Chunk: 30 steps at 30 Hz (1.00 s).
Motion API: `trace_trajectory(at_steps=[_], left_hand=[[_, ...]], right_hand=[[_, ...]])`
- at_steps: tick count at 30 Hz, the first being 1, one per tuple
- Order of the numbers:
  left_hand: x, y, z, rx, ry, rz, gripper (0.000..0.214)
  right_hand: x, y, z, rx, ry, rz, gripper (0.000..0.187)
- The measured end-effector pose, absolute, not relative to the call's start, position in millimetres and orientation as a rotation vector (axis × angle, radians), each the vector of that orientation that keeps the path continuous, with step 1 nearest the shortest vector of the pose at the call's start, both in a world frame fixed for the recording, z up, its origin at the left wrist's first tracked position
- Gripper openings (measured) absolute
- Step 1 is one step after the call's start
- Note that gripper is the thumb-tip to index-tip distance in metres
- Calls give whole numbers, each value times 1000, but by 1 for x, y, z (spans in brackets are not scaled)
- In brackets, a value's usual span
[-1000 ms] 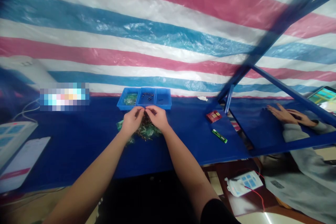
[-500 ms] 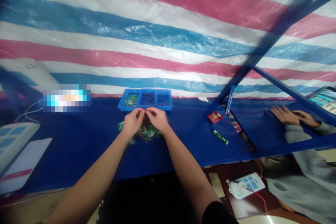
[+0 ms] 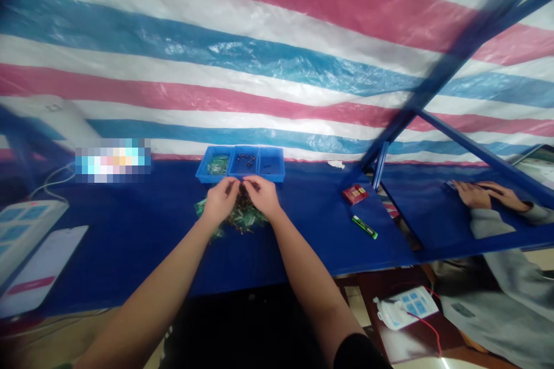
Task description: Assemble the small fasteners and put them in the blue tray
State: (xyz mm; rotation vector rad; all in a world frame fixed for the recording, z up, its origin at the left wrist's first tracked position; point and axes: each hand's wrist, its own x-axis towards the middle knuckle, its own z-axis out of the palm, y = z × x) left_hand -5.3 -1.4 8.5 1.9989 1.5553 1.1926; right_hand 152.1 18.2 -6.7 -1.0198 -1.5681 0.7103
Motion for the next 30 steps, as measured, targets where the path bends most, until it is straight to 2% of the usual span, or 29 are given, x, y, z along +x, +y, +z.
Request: trace_trajectory(at_steps=[30], left_hand=[[-4, -5, 15, 2020, 1498, 1198, 26]], right_hand=[[151, 15, -4, -1013, -1557, 687, 26]])
